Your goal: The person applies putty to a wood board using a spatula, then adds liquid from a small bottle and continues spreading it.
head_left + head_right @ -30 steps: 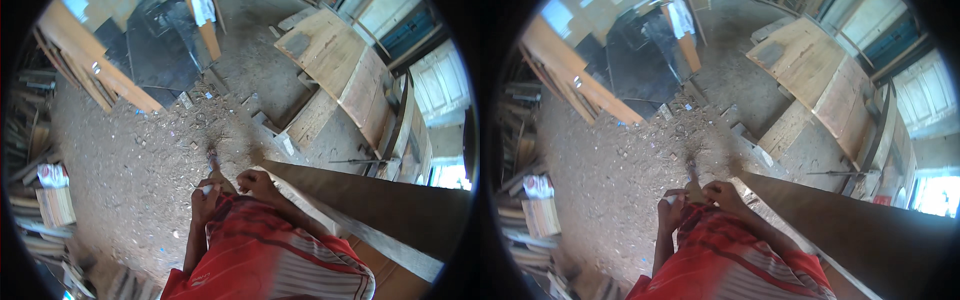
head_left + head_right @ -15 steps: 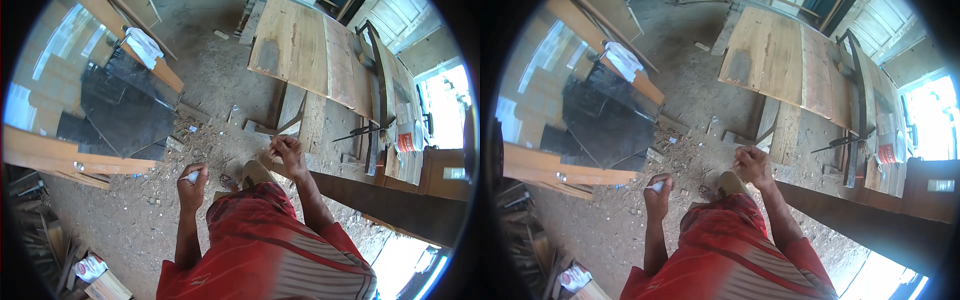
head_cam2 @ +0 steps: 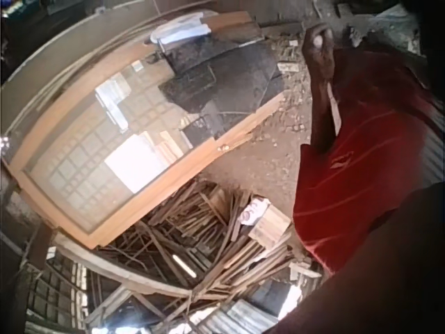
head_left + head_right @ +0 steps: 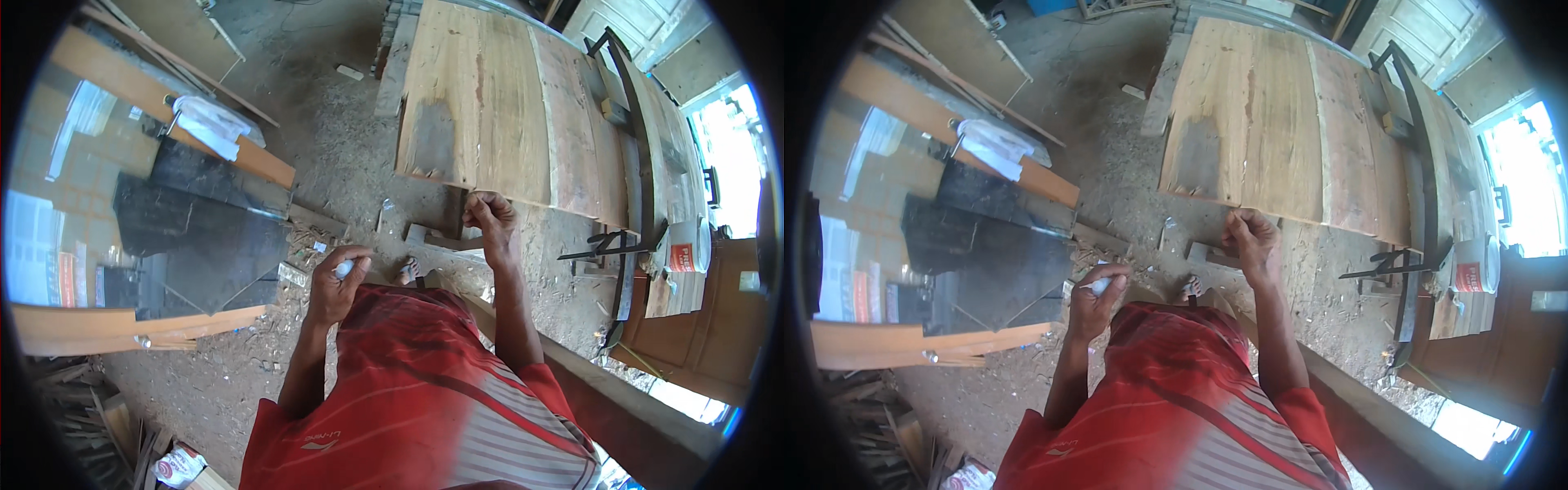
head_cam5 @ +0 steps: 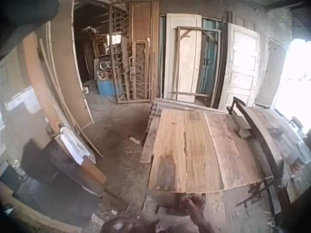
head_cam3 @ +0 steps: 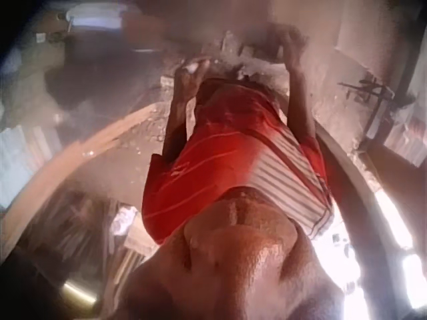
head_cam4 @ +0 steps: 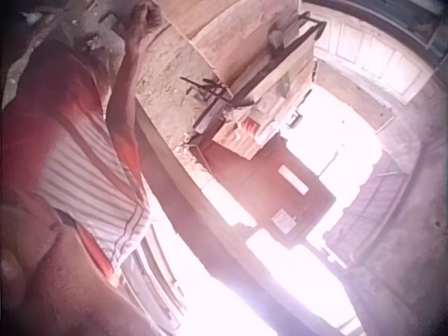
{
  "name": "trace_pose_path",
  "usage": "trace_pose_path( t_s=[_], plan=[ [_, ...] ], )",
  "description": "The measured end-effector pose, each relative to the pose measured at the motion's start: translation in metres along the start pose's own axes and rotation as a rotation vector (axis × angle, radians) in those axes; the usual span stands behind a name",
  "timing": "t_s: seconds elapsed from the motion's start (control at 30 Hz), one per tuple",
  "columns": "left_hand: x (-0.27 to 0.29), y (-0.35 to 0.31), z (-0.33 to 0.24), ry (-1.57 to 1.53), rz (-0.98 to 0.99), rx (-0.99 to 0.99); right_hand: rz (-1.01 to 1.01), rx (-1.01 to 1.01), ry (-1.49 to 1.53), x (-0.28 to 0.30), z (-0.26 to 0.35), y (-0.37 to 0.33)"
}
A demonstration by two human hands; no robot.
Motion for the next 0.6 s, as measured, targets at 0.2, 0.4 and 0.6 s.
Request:
trace_pose_path(
  t_s=[0.2,0.4,0.6],
  plan=[
    [-0.014,0.097,-0.020,0.034,0.044,-0.119,-0.031,0.029,-0.264,-0.009,0.013,0.087],
    [-0.042,0.194,-0.036,0.118,0.142,-0.363,-0.065,0.130,-0.565,-0.021,0.034,0.151],
    [-0.069,0.250,-0.024,0.146,0.289,-0.476,-0.113,0.162,-0.761,-0.028,0.030,0.187]
  ],
)
Point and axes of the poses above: each hand's wrist, its own y-axis towards the middle knuckle, its own x-axis out of the back of the hand, z = x × y, the point moved 10 cm from there along y, towards the middle knuckle, and after that the axes turned 3 degrees about y, right-handed, at the moved point
